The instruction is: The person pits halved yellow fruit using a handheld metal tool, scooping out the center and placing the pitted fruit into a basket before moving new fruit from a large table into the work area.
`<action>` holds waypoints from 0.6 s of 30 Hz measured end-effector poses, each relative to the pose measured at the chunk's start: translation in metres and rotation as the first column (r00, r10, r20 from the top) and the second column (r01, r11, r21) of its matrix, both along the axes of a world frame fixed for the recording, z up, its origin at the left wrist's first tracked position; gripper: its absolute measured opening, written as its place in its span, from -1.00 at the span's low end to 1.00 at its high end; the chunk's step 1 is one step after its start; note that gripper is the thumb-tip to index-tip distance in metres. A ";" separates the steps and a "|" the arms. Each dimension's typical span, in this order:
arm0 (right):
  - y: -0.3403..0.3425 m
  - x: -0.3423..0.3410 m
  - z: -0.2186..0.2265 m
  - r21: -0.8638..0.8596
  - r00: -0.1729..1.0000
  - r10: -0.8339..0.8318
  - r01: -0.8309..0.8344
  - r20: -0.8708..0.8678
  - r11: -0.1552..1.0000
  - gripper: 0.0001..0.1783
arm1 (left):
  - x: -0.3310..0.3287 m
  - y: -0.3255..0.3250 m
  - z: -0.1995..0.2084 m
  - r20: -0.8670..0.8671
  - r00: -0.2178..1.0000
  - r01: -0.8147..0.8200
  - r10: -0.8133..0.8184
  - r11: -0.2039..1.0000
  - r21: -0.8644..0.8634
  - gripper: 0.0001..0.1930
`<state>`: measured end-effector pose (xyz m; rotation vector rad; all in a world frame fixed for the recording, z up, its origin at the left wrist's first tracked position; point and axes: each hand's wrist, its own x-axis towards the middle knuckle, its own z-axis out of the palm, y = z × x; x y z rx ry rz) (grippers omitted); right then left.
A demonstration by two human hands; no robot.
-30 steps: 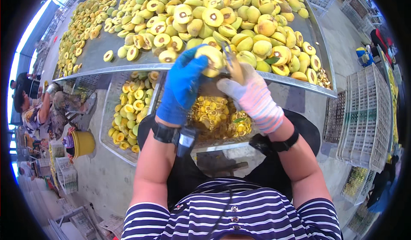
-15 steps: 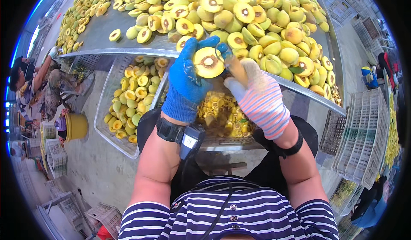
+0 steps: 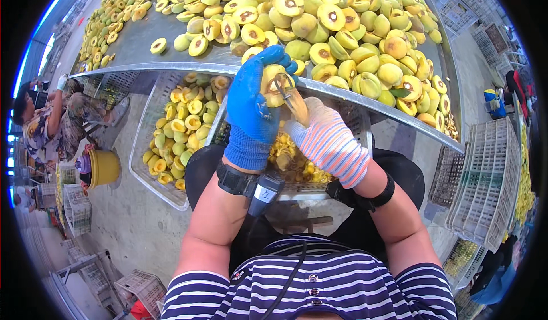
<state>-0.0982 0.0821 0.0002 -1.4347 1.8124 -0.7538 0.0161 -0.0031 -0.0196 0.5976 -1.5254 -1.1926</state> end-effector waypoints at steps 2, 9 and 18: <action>0.001 -0.001 0.000 -0.019 1.000 -0.003 0.002 -0.006 1.000 -0.60 | 0.002 -0.002 0.003 0.189 0.973 -0.060 0.135 0.932 -0.356 -0.68; 0.001 -0.003 -0.011 0.022 0.997 -0.039 0.037 0.071 0.999 -0.64 | -0.007 0.010 0.009 0.278 0.921 -0.130 0.275 0.885 -0.447 -0.72; 0.017 -0.024 0.023 0.179 0.725 -0.009 -0.159 0.689 0.971 -0.72 | -0.003 -0.004 0.011 -0.371 0.879 0.411 -0.299 0.870 0.274 -0.63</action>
